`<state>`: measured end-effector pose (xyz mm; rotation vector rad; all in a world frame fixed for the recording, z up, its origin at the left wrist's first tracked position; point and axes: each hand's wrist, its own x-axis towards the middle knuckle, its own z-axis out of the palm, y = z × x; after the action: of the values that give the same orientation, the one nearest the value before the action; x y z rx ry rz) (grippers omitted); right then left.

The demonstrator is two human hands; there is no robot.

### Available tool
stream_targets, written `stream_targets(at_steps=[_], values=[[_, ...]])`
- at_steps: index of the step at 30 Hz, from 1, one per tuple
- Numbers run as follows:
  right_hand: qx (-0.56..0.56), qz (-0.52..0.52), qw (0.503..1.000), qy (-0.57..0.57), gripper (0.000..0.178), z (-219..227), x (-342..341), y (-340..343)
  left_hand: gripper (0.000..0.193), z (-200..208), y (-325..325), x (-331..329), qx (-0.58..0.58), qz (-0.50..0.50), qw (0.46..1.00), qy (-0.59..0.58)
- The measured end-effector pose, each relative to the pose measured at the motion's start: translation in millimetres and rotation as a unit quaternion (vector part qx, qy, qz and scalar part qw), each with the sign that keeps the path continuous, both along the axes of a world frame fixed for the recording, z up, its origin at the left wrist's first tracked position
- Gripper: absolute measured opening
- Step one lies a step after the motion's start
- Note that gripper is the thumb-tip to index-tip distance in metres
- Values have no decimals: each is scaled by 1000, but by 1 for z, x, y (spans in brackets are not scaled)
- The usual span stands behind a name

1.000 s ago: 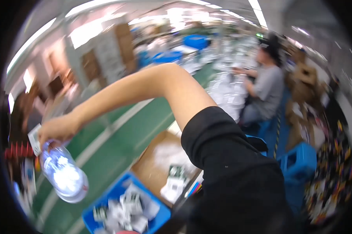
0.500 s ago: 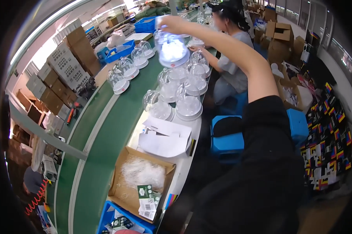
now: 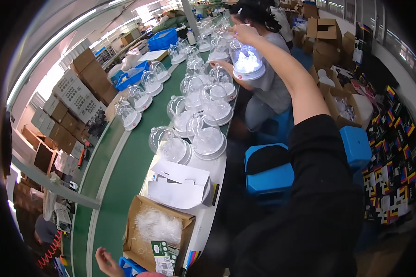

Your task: Attaching labels and electronic components to the bases of dome-shaped light fixtures on an assembly line.

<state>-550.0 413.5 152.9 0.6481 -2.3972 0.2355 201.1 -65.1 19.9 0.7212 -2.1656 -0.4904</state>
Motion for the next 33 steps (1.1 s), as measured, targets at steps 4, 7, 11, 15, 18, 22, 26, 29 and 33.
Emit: stream_targets(at_steps=[4, 7, 11, 15, 18, 22, 26, 29, 33], values=[[-28, -52, 998, -3, 19, -17, -19, 45, 19, -14, 27, -47, 20, -29, 999, 8], [-57, -76, 995, -13, 20, -23, -23, 69, 19, -53, 19, -39, 14, -22, 1000, -14], [-69, -104, 992, -25, 21, -26, -13, 82, 18, -64, 21, -39, 115, 31, 992, 47], [-13, -150, 989, -9, 20, -35, -1, 77, 18, -58, 20, -36, 97, 76, 990, 71], [-38, -169, 984, -30, 23, -34, 4, 72, 17, -59, 18, -31, 107, 79, 989, 66], [-60, -180, 981, -39, 23, -18, 7, 79, 15, -67, 15, -35, 104, 48, 990, 87], [-35, -143, 988, -51, 25, -19, 7, 88, 14, -65, 16, -42, 101, 55, 989, 92], [-37, -132, 990, -33, 25, -25, 8, 75, 15, -69, 13, -37, 113, 53, 987, 104], [-53, -150, 987, 5, 25, -21, 20, 62, 15, -68, 15, -33, 93, 76, 990, 80]])
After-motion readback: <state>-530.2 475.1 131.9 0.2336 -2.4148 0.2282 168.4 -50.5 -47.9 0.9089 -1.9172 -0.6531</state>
